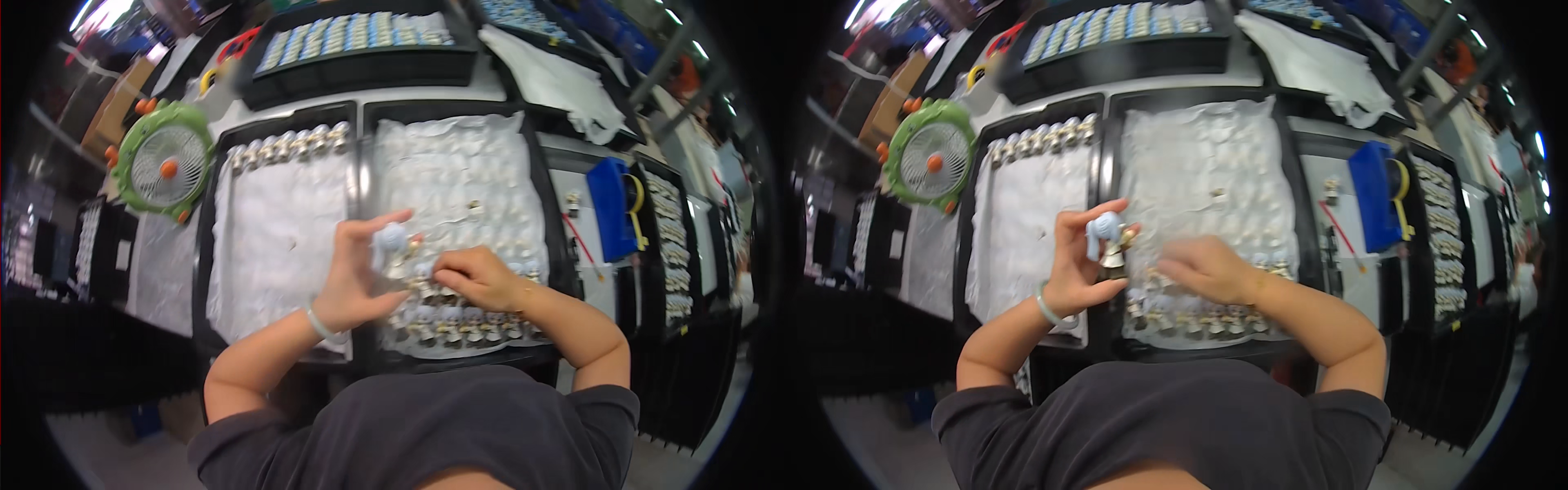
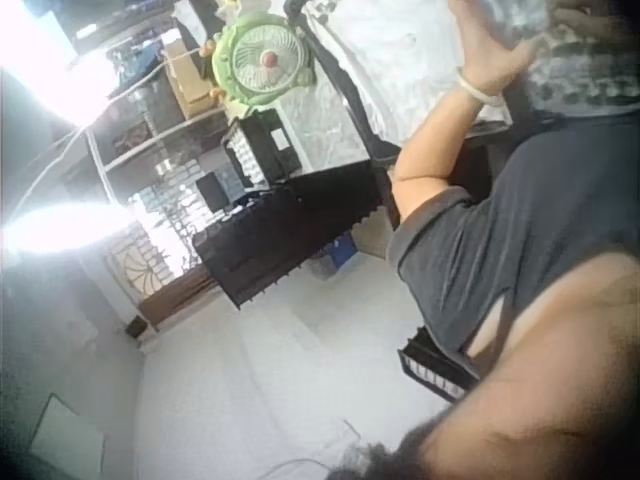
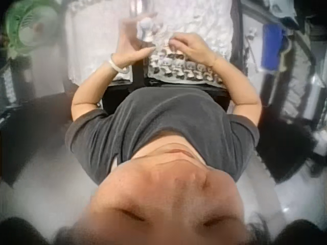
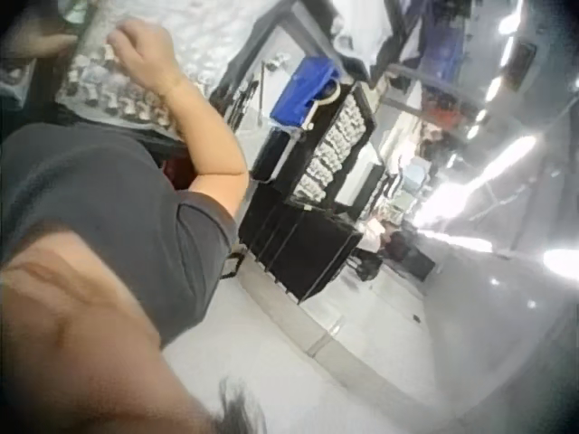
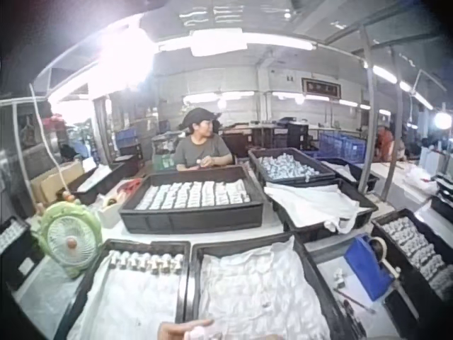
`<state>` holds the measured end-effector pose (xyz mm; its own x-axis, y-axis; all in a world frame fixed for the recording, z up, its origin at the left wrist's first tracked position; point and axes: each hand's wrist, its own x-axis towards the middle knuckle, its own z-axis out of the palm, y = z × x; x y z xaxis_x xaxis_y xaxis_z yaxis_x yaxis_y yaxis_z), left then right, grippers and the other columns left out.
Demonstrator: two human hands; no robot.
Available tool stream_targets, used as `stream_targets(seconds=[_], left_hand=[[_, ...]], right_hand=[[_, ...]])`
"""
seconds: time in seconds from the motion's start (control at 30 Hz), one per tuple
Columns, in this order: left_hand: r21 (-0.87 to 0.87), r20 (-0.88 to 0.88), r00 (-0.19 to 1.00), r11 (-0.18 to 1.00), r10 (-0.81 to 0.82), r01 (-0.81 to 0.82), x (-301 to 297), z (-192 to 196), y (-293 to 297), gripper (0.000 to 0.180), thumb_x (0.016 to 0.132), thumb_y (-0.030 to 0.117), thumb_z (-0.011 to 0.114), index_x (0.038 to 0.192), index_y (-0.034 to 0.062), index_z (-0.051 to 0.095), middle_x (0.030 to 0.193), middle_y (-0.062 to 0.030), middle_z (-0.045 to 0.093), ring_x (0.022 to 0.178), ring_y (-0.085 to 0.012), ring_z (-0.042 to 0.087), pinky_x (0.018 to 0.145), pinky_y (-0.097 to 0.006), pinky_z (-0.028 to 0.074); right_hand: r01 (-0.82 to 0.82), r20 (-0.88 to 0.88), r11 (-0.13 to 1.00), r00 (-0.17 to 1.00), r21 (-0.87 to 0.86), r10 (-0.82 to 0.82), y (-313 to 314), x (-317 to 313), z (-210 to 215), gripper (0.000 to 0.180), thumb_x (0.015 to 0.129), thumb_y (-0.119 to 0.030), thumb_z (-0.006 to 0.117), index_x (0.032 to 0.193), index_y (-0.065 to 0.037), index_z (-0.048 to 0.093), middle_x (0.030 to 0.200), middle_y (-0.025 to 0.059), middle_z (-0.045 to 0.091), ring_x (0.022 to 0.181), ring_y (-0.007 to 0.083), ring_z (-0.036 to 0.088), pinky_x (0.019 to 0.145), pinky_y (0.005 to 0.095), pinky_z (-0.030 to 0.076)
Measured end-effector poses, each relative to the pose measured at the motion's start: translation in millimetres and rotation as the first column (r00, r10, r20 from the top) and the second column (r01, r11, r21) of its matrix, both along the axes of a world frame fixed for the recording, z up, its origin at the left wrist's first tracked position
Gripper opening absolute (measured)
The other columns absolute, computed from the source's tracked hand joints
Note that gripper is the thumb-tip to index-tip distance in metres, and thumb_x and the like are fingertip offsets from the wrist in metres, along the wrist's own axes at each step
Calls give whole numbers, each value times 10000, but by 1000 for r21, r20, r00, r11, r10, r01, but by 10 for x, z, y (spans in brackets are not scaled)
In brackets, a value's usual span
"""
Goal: The person assembles small figurines by picking up a base and a head, then attaching them together. They place the completed figurines into a black tray lined with white paper. The process is repeated for multiple units, with the person occasionally adjusting the paper lining.
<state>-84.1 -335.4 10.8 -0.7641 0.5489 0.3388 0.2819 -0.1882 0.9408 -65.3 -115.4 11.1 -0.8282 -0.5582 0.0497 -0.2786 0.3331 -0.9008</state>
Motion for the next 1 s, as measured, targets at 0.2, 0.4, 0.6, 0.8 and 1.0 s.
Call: stream_targets(seconds=[0.2,0.4,0.6,0.8,1.0], left_hand=[[180,25,997,981,-78,73,15,72,56,699,637,-104,602,1151,133,192,1312,-189,267,1188,-281,390,992,-434,342],[136,-31,996,987,-82,85,2,106,65,702,629,-110,598,1144,136,190,1289,-190,280,1161,-277,414,971,-437,367],[101,-62,994,991,-85,91,6,74,54,714,610,-109,613,1151,147,224,1267,-201,300,1117,-249,421,892,-380,407],[-19,-176,984,999,-34,31,12,82,27,769,573,-111,619,1174,155,218,1230,-220,334,1094,-246,405,877,-359,373],[-102,-315,949,993,18,-53,21,51,35,765,560,-103,629,1167,110,216,1217,-233,352,1100,-265,404,902,-370,350]], right_hand=[[21,39,1000,999,7,-21,16,-16,136,182,825,-180,519,789,-9,569,598,93,508,527,178,477,521,294,388],[18,16,1000,1000,-8,-18,53,-27,123,175,825,-175,526,784,-10,566,583,81,495,512,176,459,508,290,377],[1,-4,1000,1000,-5,-1,64,-40,120,178,830,-182,531,775,-14,558,583,83,494,511,192,460,507,294,376],[-2,-13,1000,1000,-8,2,53,-36,121,171,827,-179,532,774,-19,561,587,82,503,515,195,479,502,294,379],[4,0,1000,1000,19,-4,50,-32,145,160,824,-168,534,771,-20,563,588,76,508,510,178,479,497,285,380]])
